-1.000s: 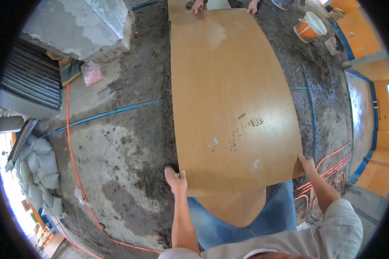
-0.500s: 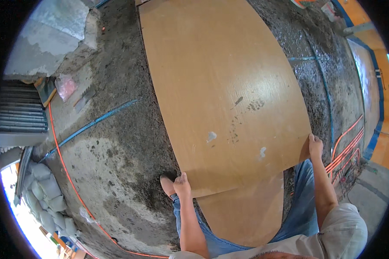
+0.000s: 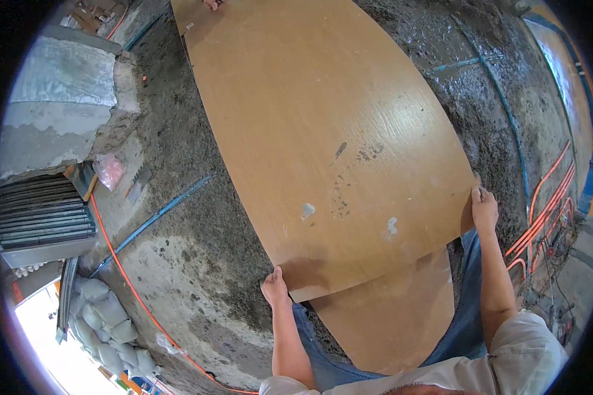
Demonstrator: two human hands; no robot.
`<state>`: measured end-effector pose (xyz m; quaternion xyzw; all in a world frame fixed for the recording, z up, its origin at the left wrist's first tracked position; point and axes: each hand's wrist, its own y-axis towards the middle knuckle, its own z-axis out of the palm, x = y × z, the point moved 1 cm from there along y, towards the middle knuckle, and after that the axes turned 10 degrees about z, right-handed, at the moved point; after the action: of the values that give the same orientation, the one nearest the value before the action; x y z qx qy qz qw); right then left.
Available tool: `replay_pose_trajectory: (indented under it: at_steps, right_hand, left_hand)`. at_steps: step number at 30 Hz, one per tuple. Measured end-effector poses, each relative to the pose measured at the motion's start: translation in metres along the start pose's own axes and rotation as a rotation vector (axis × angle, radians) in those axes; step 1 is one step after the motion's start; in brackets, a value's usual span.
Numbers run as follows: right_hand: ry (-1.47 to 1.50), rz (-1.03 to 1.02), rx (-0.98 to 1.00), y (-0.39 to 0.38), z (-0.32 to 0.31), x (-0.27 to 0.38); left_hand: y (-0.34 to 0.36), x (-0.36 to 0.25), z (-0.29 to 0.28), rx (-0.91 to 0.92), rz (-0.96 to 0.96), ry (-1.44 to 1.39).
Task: Applying mortar with a notched trowel and laying large floor tiles, securing them with a rubber mallet.
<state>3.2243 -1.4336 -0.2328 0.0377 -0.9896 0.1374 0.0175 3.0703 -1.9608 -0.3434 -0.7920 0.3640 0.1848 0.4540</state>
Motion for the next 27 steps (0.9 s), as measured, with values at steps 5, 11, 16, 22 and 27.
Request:
replay_pose_trajectory:
  at_steps: [5,11,16,22,27]
  right_hand:
    - [0.015,-0.049,0.008,0.000,0.006,0.000]
    - [-0.045,-0.047,0.012,-0.002,0.009,0.004]
    - [-0.043,-0.053,0.010,-0.005,0.011,0.012]
    - [-0.040,-0.042,0.016,-0.010,0.010,0.016]
    - [-0.039,-0.066,-0.021,-0.010,0.012,0.014]
  left_hand:
    - [0.005,-0.003,-0.002,-0.006,-0.024,-0.121]
    - [-0.001,-0.024,0.000,-0.018,-0.005,-0.105]
    - [0.006,-0.028,-0.008,-0.032,-0.067,-0.098]
    - [0.011,-0.034,-0.011,0.019,-0.002,-0.016]
    - [0.006,-0.046,-0.009,0.012,0.001,-0.028]
